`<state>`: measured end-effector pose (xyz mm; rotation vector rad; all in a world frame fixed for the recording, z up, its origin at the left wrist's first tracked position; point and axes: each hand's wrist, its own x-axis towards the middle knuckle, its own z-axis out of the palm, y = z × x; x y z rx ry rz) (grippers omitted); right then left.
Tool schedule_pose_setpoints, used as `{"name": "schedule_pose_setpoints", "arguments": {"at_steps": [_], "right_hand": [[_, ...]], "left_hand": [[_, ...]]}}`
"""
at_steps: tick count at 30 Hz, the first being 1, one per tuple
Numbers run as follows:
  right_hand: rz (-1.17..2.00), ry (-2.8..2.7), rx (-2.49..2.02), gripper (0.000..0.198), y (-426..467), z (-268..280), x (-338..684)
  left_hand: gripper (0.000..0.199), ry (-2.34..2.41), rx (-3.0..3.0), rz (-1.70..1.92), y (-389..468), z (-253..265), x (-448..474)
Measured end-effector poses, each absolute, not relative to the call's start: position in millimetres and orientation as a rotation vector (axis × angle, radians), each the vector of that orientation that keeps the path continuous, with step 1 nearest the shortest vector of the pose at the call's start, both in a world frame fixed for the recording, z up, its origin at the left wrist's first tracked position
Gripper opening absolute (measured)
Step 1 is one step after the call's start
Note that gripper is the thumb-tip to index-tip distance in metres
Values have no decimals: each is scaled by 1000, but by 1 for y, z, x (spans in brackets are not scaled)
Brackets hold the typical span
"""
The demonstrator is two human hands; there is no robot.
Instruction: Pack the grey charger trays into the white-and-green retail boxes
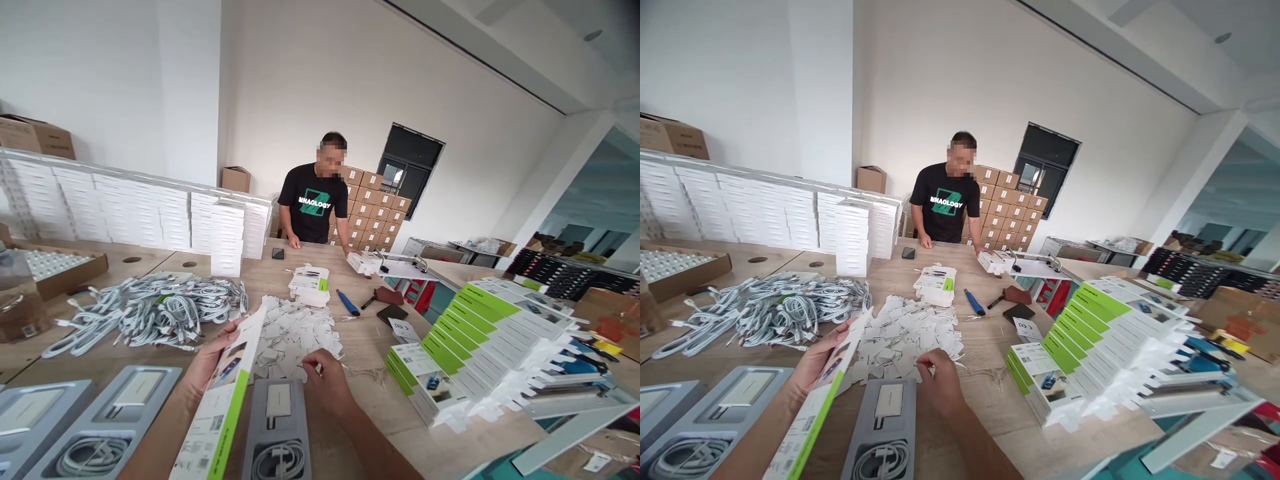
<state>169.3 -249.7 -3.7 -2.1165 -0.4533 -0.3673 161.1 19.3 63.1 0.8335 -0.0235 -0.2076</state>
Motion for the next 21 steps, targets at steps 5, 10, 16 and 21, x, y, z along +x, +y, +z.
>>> {"name": "schedule_pose_setpoints", "arguments": {"at_steps": [5,10,16,21], "right_hand": [[-238,-461,-2251,27,-229,9,210],[-115,-428,-2212,17,-224,0,226],[-103,-361,-2044,15,-243,7,231],[-362,-449,-1974,20,-250,39,204]], "left_hand": [[49,-177,1053,-334,11,61,158],[24,-239,1208,-343,11,54,163],[25,-237,1384,-360,5,56,160],[46,-218,1623,-351,-9,61,151]]}}
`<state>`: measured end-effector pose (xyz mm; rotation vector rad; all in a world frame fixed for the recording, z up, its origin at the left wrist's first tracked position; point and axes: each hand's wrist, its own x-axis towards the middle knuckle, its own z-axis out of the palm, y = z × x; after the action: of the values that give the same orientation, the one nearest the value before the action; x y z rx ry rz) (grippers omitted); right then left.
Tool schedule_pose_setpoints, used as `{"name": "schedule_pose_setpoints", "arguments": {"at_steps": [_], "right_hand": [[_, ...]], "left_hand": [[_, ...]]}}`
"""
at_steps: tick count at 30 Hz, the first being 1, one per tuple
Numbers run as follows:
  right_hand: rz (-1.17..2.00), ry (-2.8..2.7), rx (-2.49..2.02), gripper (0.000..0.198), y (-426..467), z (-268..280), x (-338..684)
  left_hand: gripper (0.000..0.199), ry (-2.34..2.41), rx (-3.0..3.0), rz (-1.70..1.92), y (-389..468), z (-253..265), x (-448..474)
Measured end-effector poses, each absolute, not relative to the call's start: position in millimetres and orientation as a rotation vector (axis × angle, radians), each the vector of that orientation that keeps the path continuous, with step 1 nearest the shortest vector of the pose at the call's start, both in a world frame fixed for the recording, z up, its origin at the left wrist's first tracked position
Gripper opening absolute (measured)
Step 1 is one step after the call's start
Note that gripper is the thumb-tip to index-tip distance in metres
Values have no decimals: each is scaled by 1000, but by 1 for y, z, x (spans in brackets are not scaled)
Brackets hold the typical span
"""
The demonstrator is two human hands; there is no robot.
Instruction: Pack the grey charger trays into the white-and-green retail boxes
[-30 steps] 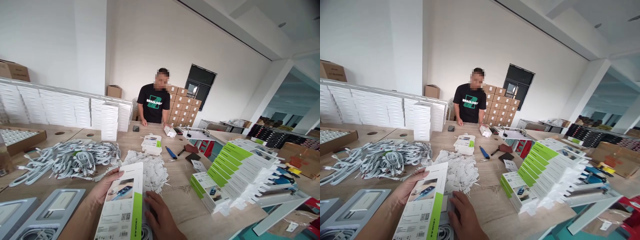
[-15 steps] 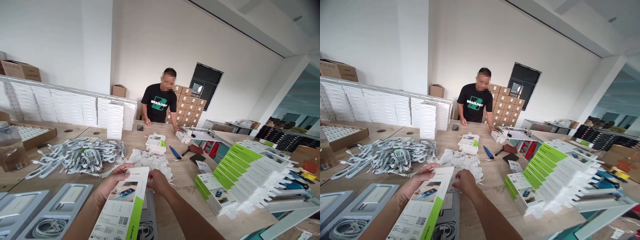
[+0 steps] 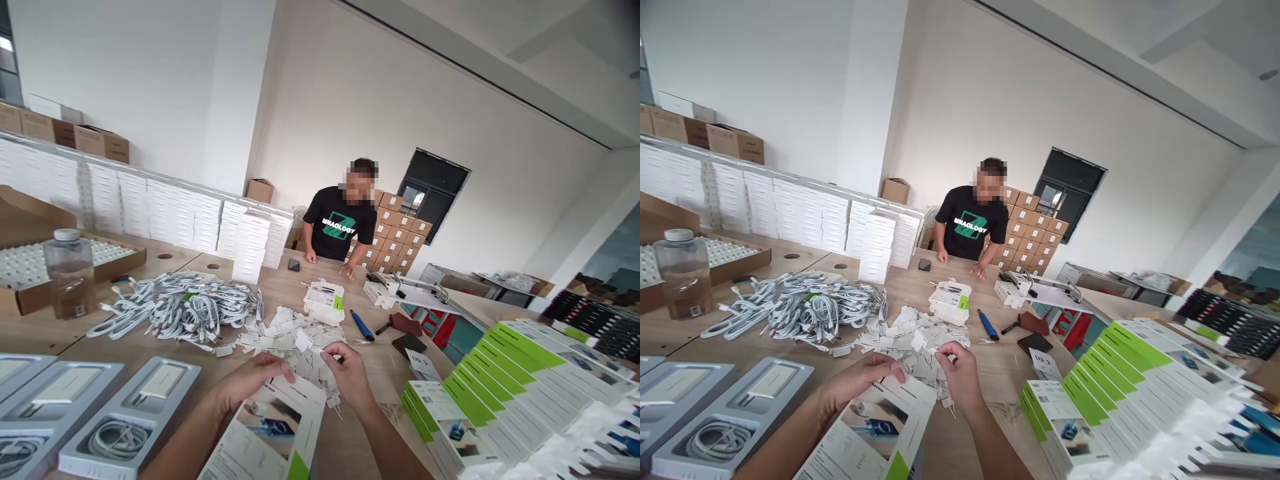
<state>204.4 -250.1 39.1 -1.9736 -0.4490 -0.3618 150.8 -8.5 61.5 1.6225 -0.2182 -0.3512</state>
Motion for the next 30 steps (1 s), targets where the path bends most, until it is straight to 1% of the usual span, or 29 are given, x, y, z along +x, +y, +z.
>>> {"name": "schedule_pose_setpoints", "arguments": {"at_steps": [2,4,9,11,14,16,17,21,23,30], "right_hand": [[-493,-629,-2009,14,-247,49,190],[-633,-859,-2056,10,-242,55,180],[-810,-1159,-2080,15,-229,54,171],[-862,-1256,-2085,18,-225,54,169],[-907,-1355,-2121,18,-221,56,165],[-926,-1380,-2151,19,-219,58,163],[-945,-1378,-2156,19,-218,59,163],[-1030,-1318,-2113,21,-218,57,163],[-1050,-1295,-2087,21,-218,54,162],[-932,-1086,-2348,22,-218,44,154]], "left_hand": [[53,-314,1745,-303,-13,63,148],[55,-375,1788,-265,-17,62,147],[62,-260,1687,-302,-16,58,148],[58,-244,1677,-304,-15,56,150],[41,-239,1658,-280,-14,53,155],[34,-235,1635,-257,-15,51,157],[34,-237,1627,-243,-15,50,158],[44,-244,1599,-223,-16,49,159],[46,-234,1588,-240,-16,49,158],[40,-168,1618,-233,-16,46,161]]}}
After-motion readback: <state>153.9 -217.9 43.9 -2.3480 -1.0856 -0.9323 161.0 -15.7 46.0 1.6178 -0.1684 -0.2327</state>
